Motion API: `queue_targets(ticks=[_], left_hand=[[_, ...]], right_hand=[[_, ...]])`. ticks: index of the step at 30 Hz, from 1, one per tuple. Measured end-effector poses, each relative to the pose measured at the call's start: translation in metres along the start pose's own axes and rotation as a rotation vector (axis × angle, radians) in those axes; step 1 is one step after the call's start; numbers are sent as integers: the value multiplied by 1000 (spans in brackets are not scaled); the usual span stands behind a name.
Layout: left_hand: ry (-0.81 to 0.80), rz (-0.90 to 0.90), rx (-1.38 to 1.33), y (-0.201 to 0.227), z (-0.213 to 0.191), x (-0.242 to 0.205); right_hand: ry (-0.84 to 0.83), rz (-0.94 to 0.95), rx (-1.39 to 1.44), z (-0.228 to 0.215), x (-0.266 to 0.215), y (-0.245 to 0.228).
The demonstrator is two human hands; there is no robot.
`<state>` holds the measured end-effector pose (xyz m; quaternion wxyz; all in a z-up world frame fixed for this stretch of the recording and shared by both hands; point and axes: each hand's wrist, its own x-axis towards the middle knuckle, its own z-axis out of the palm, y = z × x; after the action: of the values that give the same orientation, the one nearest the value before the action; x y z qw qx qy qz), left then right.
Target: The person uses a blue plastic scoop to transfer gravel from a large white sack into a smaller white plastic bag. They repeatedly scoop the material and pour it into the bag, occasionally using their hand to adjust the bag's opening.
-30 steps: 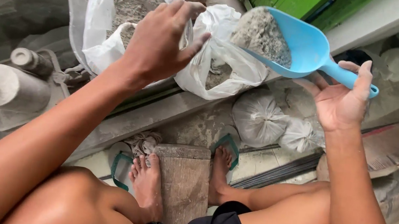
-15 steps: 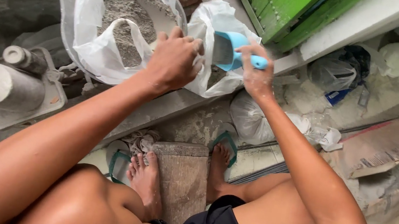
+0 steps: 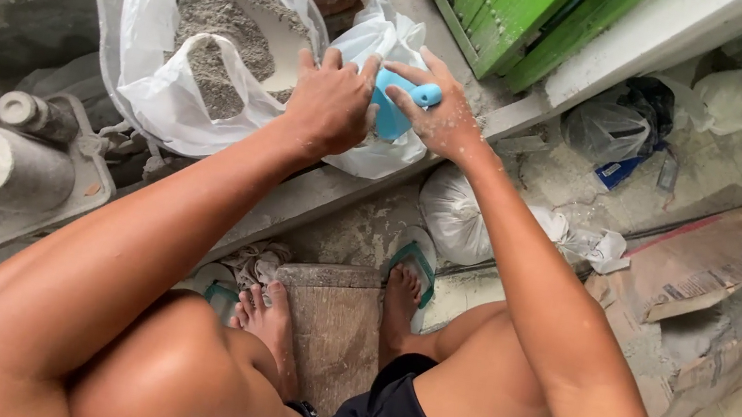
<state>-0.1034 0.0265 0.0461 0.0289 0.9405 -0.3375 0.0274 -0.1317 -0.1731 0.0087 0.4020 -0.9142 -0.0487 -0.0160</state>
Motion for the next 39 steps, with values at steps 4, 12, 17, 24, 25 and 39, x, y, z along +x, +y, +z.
queue_targets(ticks=[4, 12, 17, 24, 25, 39], left_hand=[[-124, -41, 66, 8, 10, 15], [28, -85, -151, -4, 84, 31], [160, -109, -376, 1, 34, 7], [188, -164, -595, -9, 14, -4], [183, -163, -599, -12, 16, -3], [374, -153, -964, -29, -59, 0]], right_hand=[[98, 29, 131, 22, 3, 27], [159, 303, -43, 52, -2, 15], [227, 391, -174, 63, 37, 135], [94, 751, 7, 38, 43, 130], [93, 757, 5, 39, 48, 135], [503, 191, -275, -35, 47, 91]])
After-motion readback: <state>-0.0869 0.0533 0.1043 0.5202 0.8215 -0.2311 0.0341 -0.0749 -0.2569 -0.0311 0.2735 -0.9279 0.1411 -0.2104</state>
